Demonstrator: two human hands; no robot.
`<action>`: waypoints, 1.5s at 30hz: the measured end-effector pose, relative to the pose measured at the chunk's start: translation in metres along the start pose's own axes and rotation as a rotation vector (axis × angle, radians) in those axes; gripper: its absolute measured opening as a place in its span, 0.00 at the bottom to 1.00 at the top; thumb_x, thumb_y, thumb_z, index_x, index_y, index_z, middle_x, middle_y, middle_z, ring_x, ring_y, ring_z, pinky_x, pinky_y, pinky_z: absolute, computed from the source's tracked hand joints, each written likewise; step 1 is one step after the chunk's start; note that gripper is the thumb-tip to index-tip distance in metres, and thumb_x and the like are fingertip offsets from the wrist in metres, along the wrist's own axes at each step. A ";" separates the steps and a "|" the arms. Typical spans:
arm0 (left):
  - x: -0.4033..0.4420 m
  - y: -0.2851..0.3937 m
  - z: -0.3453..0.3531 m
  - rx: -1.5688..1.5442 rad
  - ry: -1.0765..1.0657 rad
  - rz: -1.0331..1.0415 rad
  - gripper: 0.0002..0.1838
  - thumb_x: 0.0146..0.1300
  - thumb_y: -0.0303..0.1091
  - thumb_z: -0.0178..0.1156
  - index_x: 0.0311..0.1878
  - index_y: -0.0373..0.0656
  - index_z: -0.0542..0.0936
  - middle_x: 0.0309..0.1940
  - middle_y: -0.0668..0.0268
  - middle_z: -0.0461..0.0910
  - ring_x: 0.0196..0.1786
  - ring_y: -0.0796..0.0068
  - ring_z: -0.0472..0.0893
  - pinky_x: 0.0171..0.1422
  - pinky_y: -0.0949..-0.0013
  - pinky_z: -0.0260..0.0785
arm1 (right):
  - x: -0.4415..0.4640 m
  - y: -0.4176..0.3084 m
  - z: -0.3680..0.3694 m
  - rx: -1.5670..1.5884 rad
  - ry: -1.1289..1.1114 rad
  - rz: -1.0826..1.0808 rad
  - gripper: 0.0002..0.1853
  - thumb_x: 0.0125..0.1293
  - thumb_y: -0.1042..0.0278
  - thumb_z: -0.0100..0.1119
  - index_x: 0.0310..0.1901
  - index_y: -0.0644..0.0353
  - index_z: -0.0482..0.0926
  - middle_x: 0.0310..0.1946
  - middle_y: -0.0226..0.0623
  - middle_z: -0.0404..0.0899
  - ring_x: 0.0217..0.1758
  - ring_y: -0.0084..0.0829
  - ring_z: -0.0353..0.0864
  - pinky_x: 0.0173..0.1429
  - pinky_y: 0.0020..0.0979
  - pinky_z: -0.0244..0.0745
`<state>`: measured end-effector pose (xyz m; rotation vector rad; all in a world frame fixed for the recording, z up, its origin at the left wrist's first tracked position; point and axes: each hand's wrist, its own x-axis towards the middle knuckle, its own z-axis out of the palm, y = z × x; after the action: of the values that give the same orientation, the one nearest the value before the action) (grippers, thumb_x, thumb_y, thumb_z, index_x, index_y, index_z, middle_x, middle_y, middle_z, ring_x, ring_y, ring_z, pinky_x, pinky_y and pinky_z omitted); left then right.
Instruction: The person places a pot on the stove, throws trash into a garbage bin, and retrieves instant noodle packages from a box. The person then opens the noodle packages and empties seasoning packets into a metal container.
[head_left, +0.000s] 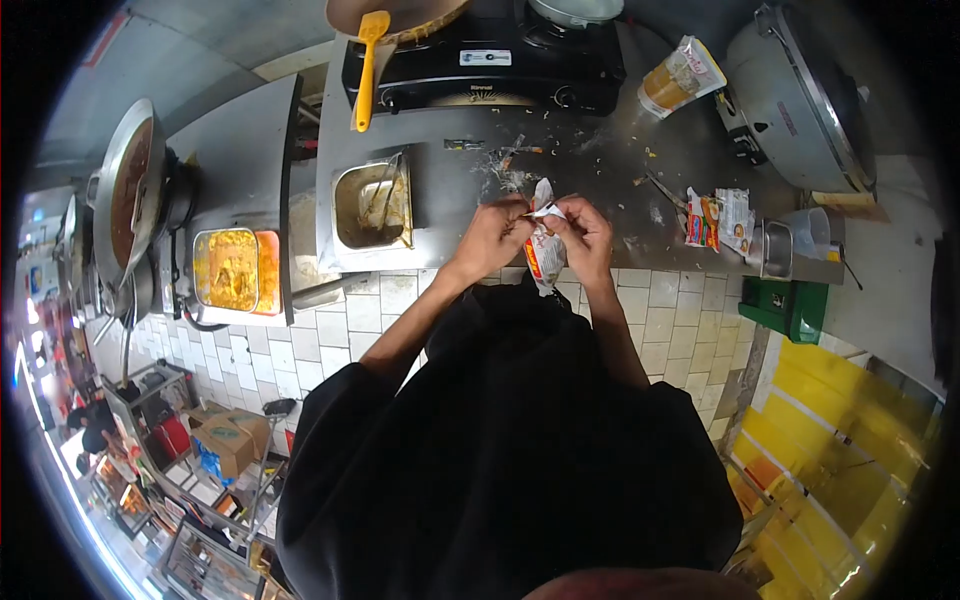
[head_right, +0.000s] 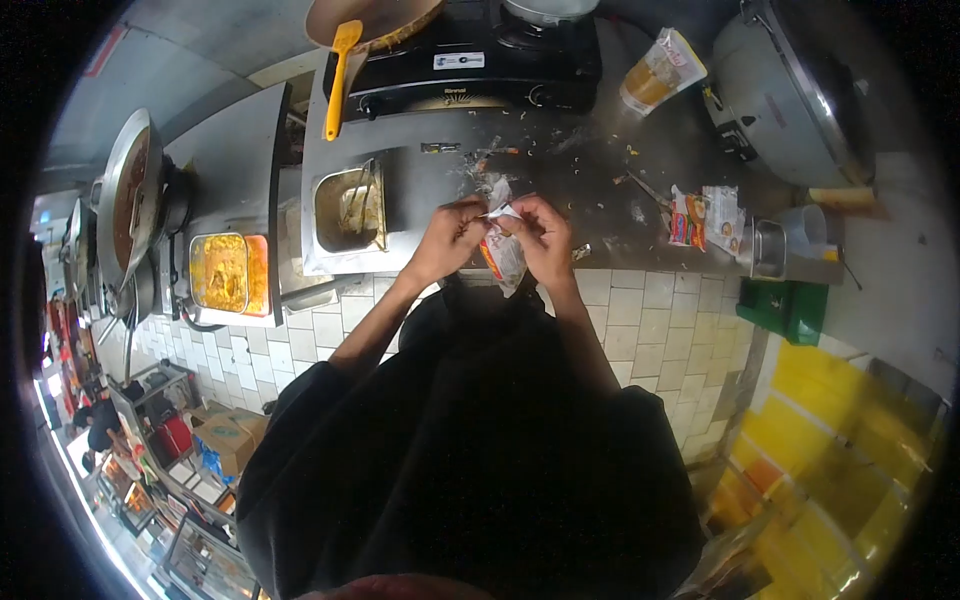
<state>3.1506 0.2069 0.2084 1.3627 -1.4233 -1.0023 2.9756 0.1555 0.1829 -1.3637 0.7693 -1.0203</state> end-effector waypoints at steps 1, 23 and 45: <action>-0.002 -0.005 0.002 -0.022 0.057 0.019 0.05 0.61 0.21 0.54 0.33 0.28 0.75 0.29 0.56 0.72 0.30 0.66 0.74 0.36 0.64 0.67 | -0.004 -0.001 -0.001 0.062 0.018 0.036 0.07 0.68 0.76 0.66 0.43 0.64 0.77 0.36 0.26 0.79 0.37 0.14 0.76 0.42 0.19 0.72; 0.003 -0.006 -0.010 -0.385 0.198 0.169 0.16 0.67 0.33 0.46 0.40 0.28 0.78 0.36 0.62 0.73 0.39 0.72 0.72 0.44 0.70 0.64 | 0.018 -0.053 -0.016 0.019 -0.178 -0.293 0.08 0.74 0.66 0.57 0.41 0.62 0.76 0.41 0.37 0.75 0.45 0.25 0.74 0.48 0.29 0.72; 0.001 0.020 0.010 -0.006 0.273 0.172 0.10 0.61 0.20 0.52 0.41 0.24 0.78 0.47 0.56 0.73 0.48 0.64 0.77 0.50 0.69 0.71 | 0.040 -0.062 0.010 -0.852 -0.005 -0.163 0.07 0.67 0.65 0.64 0.37 0.59 0.79 0.24 0.42 0.81 0.32 0.31 0.88 0.35 0.39 0.76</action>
<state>3.1355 0.2067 0.2253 1.2931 -1.3043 -0.6802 2.9921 0.1282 0.2496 -2.1772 1.1735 -0.8305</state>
